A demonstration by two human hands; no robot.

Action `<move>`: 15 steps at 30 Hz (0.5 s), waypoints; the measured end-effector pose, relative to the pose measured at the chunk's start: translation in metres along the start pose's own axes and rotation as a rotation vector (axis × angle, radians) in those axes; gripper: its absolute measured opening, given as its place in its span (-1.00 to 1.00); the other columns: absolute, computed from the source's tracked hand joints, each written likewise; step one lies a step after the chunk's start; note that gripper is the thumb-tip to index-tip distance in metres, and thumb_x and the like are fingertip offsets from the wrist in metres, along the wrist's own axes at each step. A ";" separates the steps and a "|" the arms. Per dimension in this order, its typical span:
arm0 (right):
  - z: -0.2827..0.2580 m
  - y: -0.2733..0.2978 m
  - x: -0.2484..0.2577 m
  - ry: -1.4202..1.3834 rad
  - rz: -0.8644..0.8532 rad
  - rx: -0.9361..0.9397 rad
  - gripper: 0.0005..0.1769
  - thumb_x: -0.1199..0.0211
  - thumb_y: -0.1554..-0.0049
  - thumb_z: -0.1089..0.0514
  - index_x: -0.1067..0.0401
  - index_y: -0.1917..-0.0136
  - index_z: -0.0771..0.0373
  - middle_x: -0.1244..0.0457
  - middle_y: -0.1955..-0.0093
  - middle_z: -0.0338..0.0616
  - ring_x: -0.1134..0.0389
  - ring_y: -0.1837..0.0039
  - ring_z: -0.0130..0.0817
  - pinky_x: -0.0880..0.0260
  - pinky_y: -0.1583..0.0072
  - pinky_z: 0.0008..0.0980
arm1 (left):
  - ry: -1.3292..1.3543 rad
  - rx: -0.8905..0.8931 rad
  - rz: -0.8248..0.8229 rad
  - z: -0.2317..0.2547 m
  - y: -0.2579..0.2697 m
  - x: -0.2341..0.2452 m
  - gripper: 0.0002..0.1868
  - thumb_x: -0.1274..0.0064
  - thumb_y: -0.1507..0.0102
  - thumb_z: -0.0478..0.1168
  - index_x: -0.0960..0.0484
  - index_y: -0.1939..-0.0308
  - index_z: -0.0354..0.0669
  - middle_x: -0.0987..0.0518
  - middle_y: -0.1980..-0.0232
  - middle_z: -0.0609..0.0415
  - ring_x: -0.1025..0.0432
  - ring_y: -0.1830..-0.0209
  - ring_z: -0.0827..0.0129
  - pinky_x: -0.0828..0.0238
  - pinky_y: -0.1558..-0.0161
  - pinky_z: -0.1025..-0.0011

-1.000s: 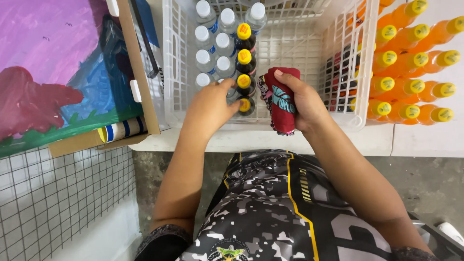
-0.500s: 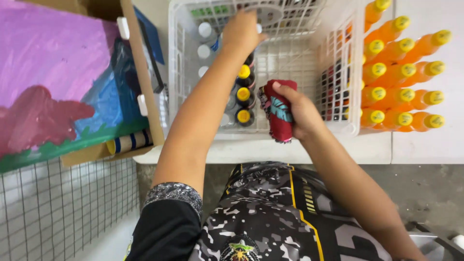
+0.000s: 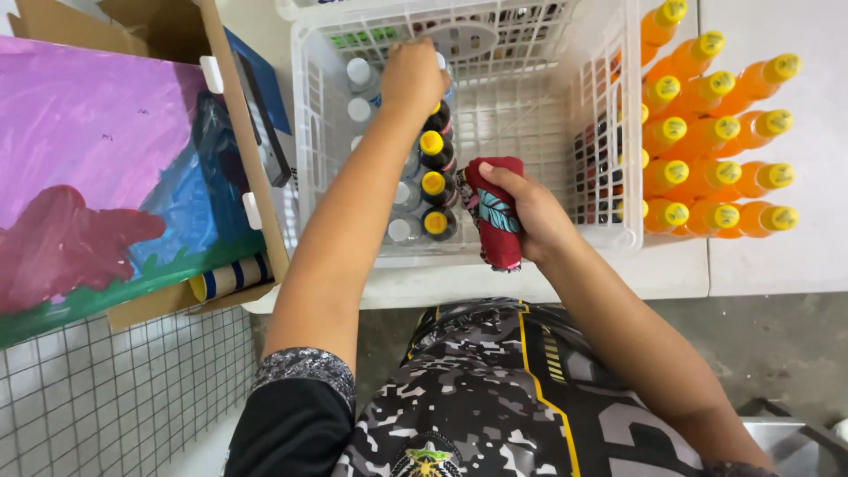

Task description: The person arranges orange and dark-colored bottles on a white table, then wipes the dark bottles with a red cloth. The person places the cleaned bottles into a white plastic crate alongside water bottles and snack packets.

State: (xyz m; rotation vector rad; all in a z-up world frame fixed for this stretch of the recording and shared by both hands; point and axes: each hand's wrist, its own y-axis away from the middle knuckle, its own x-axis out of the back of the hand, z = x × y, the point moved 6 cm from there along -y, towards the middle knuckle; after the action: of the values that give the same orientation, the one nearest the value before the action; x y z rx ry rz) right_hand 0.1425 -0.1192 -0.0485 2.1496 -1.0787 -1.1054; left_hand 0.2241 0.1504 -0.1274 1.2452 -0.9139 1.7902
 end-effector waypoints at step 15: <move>-0.003 0.004 -0.001 -0.001 0.014 0.011 -0.55 -0.25 -0.14 -0.04 -0.43 -0.08 0.40 -0.34 0.18 0.02 -0.35 0.23 -0.23 -0.36 0.19 -0.34 | -0.140 -0.001 -0.064 0.016 0.008 -0.006 -0.57 -0.26 -0.15 0.02 -0.63 0.09 -0.24 -0.63 0.10 -0.13 -0.49 0.06 -0.01 -0.51 0.11 0.11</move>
State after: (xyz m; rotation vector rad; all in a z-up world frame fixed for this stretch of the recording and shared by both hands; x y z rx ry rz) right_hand 0.1434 -0.1205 -0.0436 2.1469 -1.1007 -1.0975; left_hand 0.2254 0.1320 -0.1299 1.3980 -0.9420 1.6694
